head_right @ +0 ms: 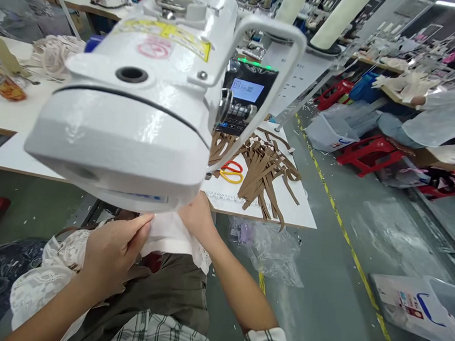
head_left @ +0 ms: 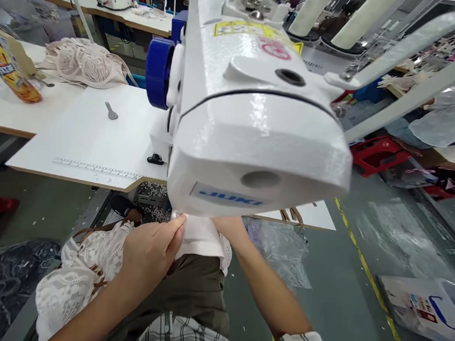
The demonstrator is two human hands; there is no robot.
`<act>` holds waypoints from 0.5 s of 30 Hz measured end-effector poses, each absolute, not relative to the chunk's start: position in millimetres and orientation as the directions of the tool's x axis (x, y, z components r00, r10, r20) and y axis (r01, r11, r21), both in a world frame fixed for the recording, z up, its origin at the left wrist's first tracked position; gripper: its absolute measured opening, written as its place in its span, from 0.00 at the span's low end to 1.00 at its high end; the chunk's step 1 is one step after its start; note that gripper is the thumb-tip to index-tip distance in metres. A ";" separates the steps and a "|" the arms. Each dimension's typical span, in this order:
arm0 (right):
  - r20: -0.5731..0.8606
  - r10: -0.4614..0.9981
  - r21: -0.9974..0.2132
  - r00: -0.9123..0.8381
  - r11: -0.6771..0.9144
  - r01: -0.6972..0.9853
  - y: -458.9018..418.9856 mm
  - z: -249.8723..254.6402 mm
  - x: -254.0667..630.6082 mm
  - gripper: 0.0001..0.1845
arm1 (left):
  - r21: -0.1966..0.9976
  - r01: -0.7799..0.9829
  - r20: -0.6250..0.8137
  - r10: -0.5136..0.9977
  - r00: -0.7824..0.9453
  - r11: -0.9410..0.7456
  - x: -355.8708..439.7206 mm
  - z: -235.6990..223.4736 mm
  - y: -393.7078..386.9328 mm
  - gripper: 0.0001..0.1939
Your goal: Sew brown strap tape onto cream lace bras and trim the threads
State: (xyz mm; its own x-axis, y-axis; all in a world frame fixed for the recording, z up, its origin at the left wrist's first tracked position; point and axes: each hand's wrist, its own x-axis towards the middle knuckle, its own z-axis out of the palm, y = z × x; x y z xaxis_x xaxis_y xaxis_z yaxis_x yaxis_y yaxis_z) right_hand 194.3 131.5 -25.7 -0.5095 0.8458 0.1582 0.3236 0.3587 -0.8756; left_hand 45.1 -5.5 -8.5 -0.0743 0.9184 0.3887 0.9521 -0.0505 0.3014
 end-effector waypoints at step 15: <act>0.105 0.878 -0.909 -0.468 0.275 0.312 125.7 -18.7 196.5 0.08 | 0.348 0.935 0.438 0.893 -0.100 -0.066 40.9 -8.5 -6.0 0.14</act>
